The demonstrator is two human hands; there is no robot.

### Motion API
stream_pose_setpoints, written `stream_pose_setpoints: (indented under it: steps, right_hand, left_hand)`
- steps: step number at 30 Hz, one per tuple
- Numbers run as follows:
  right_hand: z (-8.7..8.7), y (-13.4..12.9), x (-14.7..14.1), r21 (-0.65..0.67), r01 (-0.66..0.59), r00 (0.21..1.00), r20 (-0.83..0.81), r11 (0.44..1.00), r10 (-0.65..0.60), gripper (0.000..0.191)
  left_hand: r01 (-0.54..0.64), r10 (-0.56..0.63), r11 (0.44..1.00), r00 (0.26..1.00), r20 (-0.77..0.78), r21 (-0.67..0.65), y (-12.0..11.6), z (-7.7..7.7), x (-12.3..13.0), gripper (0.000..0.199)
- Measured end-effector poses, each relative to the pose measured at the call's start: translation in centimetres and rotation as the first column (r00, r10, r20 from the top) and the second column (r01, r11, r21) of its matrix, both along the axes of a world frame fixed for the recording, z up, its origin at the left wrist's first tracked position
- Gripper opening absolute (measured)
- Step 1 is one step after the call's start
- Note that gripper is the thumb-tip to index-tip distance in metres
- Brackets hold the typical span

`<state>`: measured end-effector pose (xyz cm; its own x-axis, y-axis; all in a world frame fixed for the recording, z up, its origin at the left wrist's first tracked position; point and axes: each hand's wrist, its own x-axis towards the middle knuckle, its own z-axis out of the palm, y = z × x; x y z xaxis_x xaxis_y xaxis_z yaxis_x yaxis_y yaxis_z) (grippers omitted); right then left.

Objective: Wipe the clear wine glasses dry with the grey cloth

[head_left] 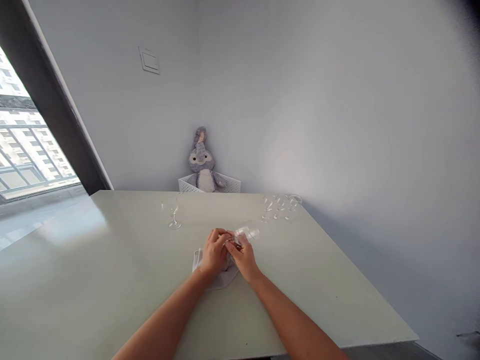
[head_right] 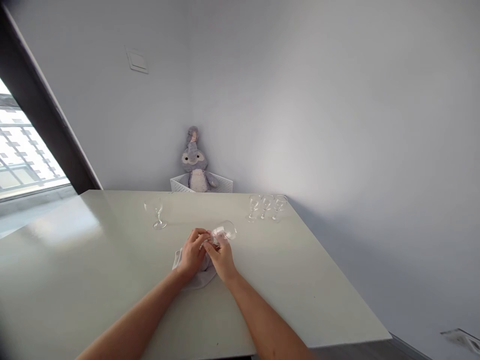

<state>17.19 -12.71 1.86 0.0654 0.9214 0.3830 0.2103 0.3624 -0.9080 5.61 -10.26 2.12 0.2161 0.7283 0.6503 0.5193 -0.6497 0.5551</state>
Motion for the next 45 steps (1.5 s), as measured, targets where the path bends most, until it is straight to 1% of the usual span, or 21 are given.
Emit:
stream_pose_setpoints:
  steps: [3, 5, 7, 9, 11, 14, 17, 19, 22, 26, 30, 32, 34, 36, 38, 39, 41, 42, 43, 44, 45]
  right_hand:
    - [-0.6, 0.8, 0.4, -0.086, 0.031, 0.989, -0.141, 0.996, -0.043, 0.042]
    - [-0.7, 1.6, 1.4, -0.134, 0.107, 0.977, -0.171, 0.985, -0.129, 0.042]
    - [-0.7, 2.7, 3.4, -0.181, 0.249, 0.954, -0.125, 0.951, -0.274, 0.042]
    - [-0.7, 3.9, 6.0, -0.219, 0.4, 0.909, -0.028, 0.89, -0.416, 0.041]
    - [-0.9, 5.0, 8.7, -0.249, 0.469, 0.876, 0.011, 0.848, -0.481, 0.038]
    - [-1.3, 6.1, 11.7, -0.293, 0.515, 0.846, 0.022, 0.806, -0.533, 0.035]
    - [-1.7, 6.8, 13.4, -0.335, 0.529, 0.831, 0.02, 0.779, -0.556, 0.032]
    - [-1.8, 7.2, 14.0, -0.356, 0.527, 0.828, 0.013, 0.772, -0.56, 0.03]
    - [-1.9, 7.9, 14.7, -0.375, 0.522, 0.826, 0.002, 0.766, -0.563, 0.029]
    - [-2.0, 8.4, 14.7, -0.381, 0.493, 0.842, -0.018, 0.782, -0.539, 0.026]
    - [-1.8, 8.0, 14.1, -0.371, 0.445, 0.87, -0.037, 0.815, -0.491, 0.016]
    - [-1.6, 7.4, 14.0, -0.359, 0.446, 0.87, -0.043, 0.82, -0.492, 0.015]
    - [-1.4, 6.7, 14.1, -0.339, 0.495, 0.841, -0.043, 0.8, -0.539, 0.02]
    - [-1.0, 6.0, 14.0, -0.303, 0.566, 0.796, -0.039, 0.766, -0.604, 0.026]
    - [-0.4, 5.2, 13.1, -0.257, 0.611, 0.768, -0.037, 0.749, -0.64, 0.027]
    - [0.0, 4.6, 12.2, -0.226, 0.606, 0.778, -0.035, 0.763, -0.628, 0.025]
    - [1.1, 3.1, 9.5, -0.143, 0.523, 0.848, -0.013, 0.84, -0.529, 0.021]
    - [1.6, 2.2, 7.8, -0.06, 0.406, 0.914, 0.033, 0.912, -0.404, 0.022]
    - [2.0, 1.1, 5.9, 0.012, 0.274, 0.956, 0.105, 0.962, -0.274, 0.022]
    - [2.3, 0.1, 4.0, 0.069, 0.123, 0.969, 0.207, 0.99, -0.135, 0.022]
    - [2.5, -1.0, 2.3, 0.1, -0.072, 0.94, 0.34, 0.992, 0.033, 0.022]
  left_hand:
    - [-0.01, 0.008, 0.999, 0.999, -0.039, -0.048, -0.6, -0.5, 0.8, 0.02]
    - [-0.036, 0.034, 0.992, 0.999, -0.016, -0.12, -0.3, -0.9, 0.6, 0.027]
    - [-0.047, 0.059, 0.97, 0.997, 0.045, -0.237, 0.3, -1.3, 0.1, 0.026]
    - [-0.049, 0.104, 0.927, 0.986, 0.129, -0.373, 1.1, -1.7, -0.5, 0.019]
    - [-0.039, 0.149, 0.887, 0.967, 0.206, -0.46, 1.6, -2.0, -0.8, 0.019]
    - [-0.014, 0.168, 0.884, 0.943, 0.289, -0.467, 1.8, -2.1, -0.7, 0.021]
    - [-0.021, 0.219, 0.889, 0.896, 0.385, -0.457, 1.8, -1.9, -0.7, 0.019]
    - [-0.05, 0.288, 0.893, 0.827, 0.483, -0.447, 2.0, -1.9, -0.9, 0.021]
    - [-0.096, 0.356, 0.908, 0.69, 0.63, -0.408, 2.7, -1.8, -1.8, 0.027]
    - [-0.122, 0.42, 0.9, 0.5, 0.757, -0.419, 3.6, -1.6, -3.1, 0.03]
    - [-0.158, 0.488, 0.872, 0.362, 0.794, -0.463, 4.2, -1.2, -4.4, 0.029]
    - [-0.168, 0.503, 0.864, 0.299, 0.811, -0.474, 4.5, -1.0, -5.2, 0.026]
    - [-0.147, 0.52, 0.854, 0.213, 0.827, -0.499, 4.9, -0.9, -6.1, 0.024]
    - [-0.104, 0.543, 0.84, 0.133, 0.829, -0.533, 5.3, -0.9, -7.0, 0.024]
    - [-0.039, 0.559, 0.829, 0.094, 0.824, -0.558, 5.8, -0.9, -7.8, 0.028]
    - [0.0, 0.561, 0.826, 0.09, 0.823, -0.563, 6.1, -0.8, -8.2, 0.03]
    - [0.089, 0.558, 0.821, 0.088, 0.825, -0.564, 6.4, -0.7, -8.6, 0.037]
    - [0.136, 0.549, 0.82, 0.087, 0.832, -0.555, 6.6, -0.7, -8.8, 0.041]
    - [0.189, 0.534, 0.821, 0.081, 0.842, -0.539, 6.7, -0.6, -8.9, 0.046]
    - [0.246, 0.515, 0.822, 0.067, 0.855, -0.514, 6.8, -0.6, -9.0, 0.051]
    - [0.304, 0.494, 0.82, 0.048, 0.868, -0.484, 6.8, -0.5, -9.1, 0.056]
